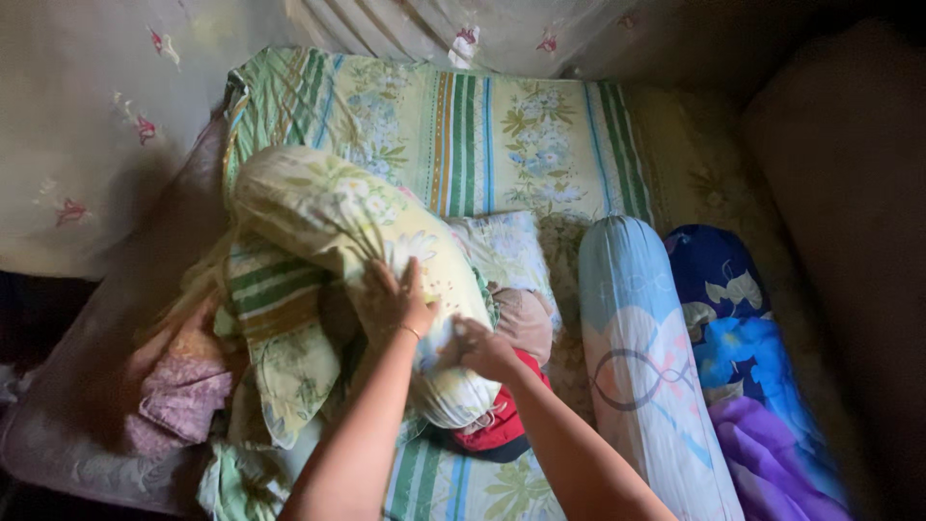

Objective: The person organizes a bed by moving bolsters and then folds several pieces of fabric including a red cloth, a pink cloth, and a patterned pillowcase, placing them on the bed.

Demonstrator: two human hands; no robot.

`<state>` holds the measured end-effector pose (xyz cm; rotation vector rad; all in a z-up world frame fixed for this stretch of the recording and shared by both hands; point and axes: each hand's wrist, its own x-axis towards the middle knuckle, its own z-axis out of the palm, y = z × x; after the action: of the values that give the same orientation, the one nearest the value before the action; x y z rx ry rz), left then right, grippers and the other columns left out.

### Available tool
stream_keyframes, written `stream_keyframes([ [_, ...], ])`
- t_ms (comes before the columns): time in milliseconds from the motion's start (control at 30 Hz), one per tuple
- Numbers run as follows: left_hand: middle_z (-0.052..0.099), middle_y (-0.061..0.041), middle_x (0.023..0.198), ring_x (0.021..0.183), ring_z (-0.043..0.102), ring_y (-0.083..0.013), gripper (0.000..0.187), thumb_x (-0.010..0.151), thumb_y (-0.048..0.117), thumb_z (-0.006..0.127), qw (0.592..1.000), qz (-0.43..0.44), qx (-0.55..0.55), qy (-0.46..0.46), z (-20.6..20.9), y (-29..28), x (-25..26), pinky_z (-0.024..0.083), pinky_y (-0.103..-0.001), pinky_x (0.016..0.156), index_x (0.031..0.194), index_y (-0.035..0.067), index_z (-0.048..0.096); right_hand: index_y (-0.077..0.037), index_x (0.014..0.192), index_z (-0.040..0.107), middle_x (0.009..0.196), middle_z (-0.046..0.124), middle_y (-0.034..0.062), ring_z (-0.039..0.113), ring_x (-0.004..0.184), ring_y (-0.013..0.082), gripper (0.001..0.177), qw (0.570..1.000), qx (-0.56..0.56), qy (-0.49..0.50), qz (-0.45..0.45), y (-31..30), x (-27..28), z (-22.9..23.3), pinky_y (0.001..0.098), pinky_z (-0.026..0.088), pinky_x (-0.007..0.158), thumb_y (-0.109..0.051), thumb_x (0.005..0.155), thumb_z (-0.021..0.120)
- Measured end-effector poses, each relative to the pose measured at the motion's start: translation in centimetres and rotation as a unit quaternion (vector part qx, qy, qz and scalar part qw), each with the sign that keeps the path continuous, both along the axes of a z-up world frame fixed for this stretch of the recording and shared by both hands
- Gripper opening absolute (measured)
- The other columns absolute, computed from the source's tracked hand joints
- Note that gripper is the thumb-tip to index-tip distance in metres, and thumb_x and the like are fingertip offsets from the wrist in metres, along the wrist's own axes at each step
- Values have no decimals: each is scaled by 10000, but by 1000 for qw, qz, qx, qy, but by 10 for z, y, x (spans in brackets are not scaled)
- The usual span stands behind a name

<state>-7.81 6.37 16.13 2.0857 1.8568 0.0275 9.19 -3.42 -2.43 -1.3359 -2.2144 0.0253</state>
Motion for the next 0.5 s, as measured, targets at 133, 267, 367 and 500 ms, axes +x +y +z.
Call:
stream_keyframes([
  [133,-55,-223,1701,1569,11,-454,956,813,495,772,996,-28,70,37,-4,-39,1,124,-646,1234,1600,392,240,-42,1032,787,1030,803,166,771,927,314,369,816,-396,360,-220,-26,6,-20,389,601,800,-322,793,813],
  [267,-104,-195,1706,1565,-25,-455,925,835,409,775,998,-38,33,26,-5,-79,0,114,-630,1220,1591,414,242,-41,861,779,832,777,175,779,823,322,416,821,-381,248,-346,-38,-1,-26,422,584,767,-444,772,827],
  [367,-119,-150,1720,1573,-37,-409,837,846,375,769,995,-80,-19,56,-12,-114,-9,105,-680,1222,1554,419,325,-63,929,804,900,752,231,754,854,367,379,837,-331,181,-397,-28,9,-15,466,586,773,-423,828,745],
  [500,34,-160,1694,1560,48,-467,714,768,363,828,985,-168,25,33,-25,-144,-10,104,-747,1168,1421,331,541,-119,959,801,911,755,205,730,879,372,410,868,-314,70,-379,0,26,21,490,556,815,-496,862,672],
])
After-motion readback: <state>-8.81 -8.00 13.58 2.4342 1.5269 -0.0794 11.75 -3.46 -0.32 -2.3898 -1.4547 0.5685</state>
